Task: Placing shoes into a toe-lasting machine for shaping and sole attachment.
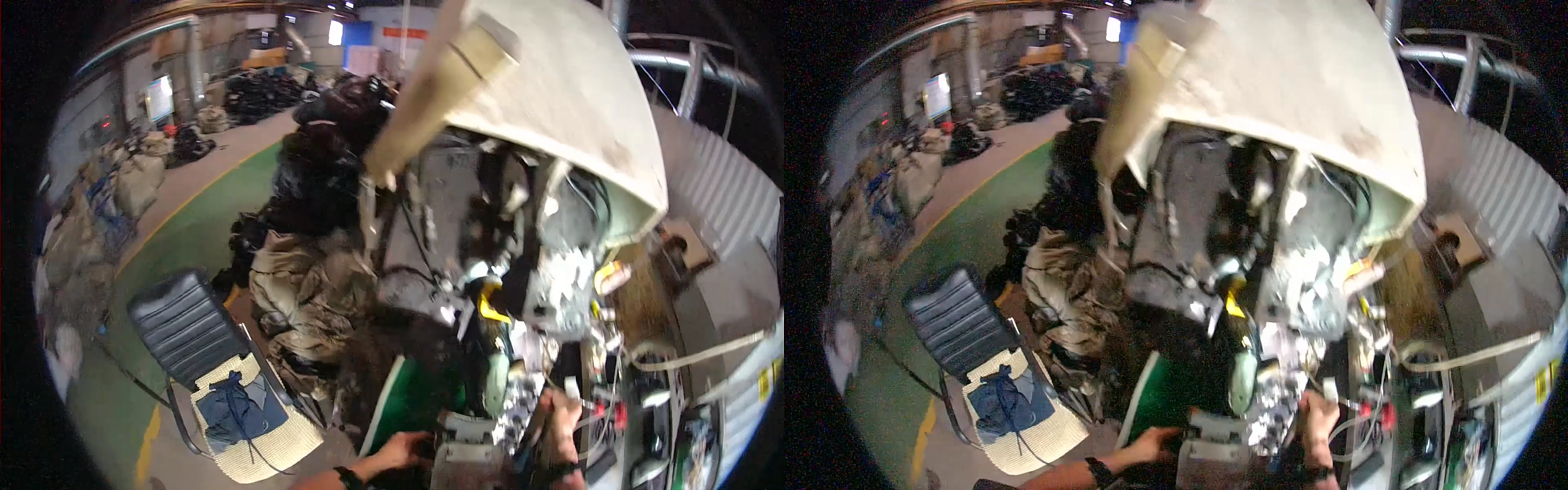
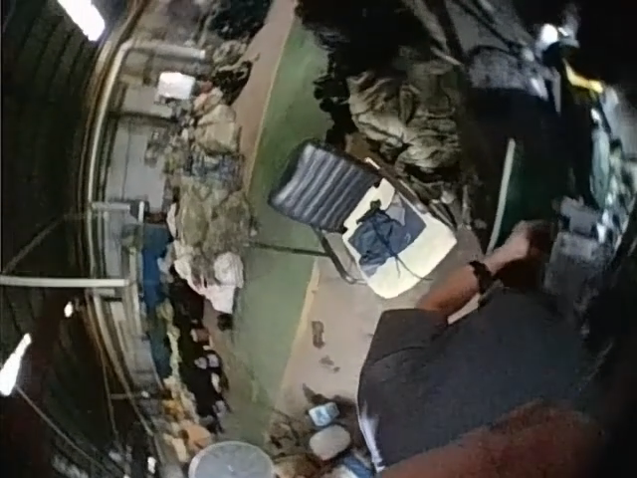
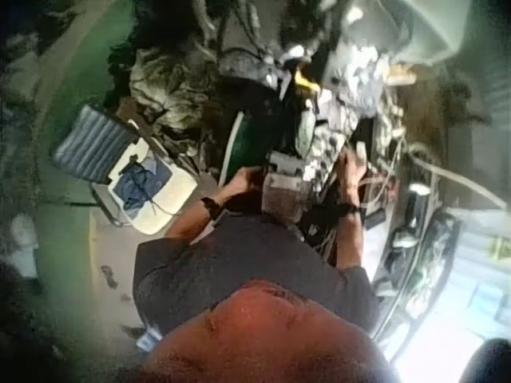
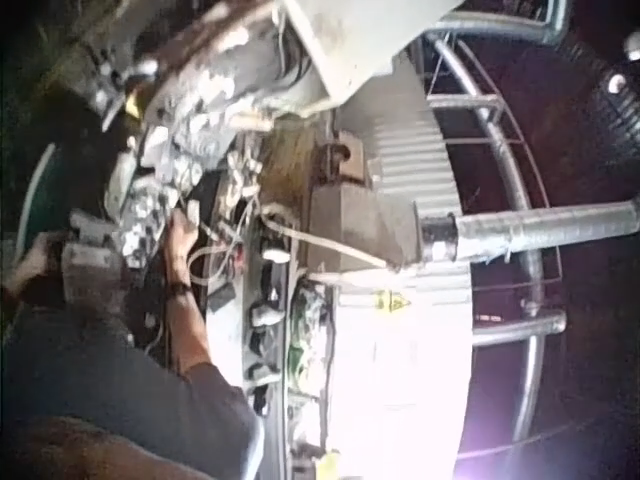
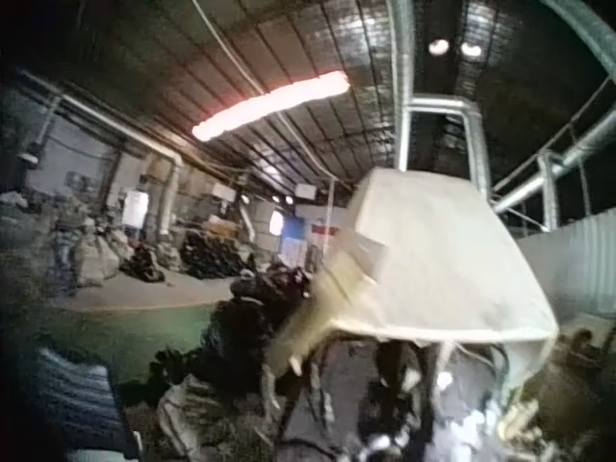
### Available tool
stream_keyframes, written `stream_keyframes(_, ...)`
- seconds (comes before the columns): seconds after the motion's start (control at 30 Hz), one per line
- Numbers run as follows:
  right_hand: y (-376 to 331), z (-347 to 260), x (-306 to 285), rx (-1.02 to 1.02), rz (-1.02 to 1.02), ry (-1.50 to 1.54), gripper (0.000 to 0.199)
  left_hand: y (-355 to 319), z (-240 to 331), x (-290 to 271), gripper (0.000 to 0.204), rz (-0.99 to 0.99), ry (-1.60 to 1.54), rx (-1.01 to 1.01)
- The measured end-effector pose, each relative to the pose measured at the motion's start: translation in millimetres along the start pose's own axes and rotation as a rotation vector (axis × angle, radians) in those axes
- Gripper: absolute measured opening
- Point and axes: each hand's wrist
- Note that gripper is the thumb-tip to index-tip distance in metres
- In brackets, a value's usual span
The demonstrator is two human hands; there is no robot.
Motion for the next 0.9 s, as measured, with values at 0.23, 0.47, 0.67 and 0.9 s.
stream_keyframes(0.23, -94.9, -99.2, 29.9, -0.338, -0.233, -0.013, 0.015, -74.6, 108.2, -101.2, 0.05, 0.877, -0.451, -0.006)
stream_keyframes(0.47, -183.6, -138.8, 54.6, -0.854, -0.889, -0.135, 0.099, -21.4, 221.7, -141.7, 0.026, 0.907, -1.057, 0.321)
stream_keyframes(0.67, -196.5, -155.9, 20.4, -0.929, -0.588, -0.147, 0.119, 36.1, 287.0, -60.5, 0.03, 0.544, -1.283, 0.06)
stream_keyframes(0.9, -220.6, -148.6, -91.0, -0.809, -0.211, -0.224, 0.103, 101.2, 288.1, 54.1, 0.026, 0.226, -1.221, -0.134)
Point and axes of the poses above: each hand's wrist, its own y-axis towards the middle knuckle, its own x-axis out of the palm, z = x × y, and after that the axes turned 8 degrees about -y, right-handed
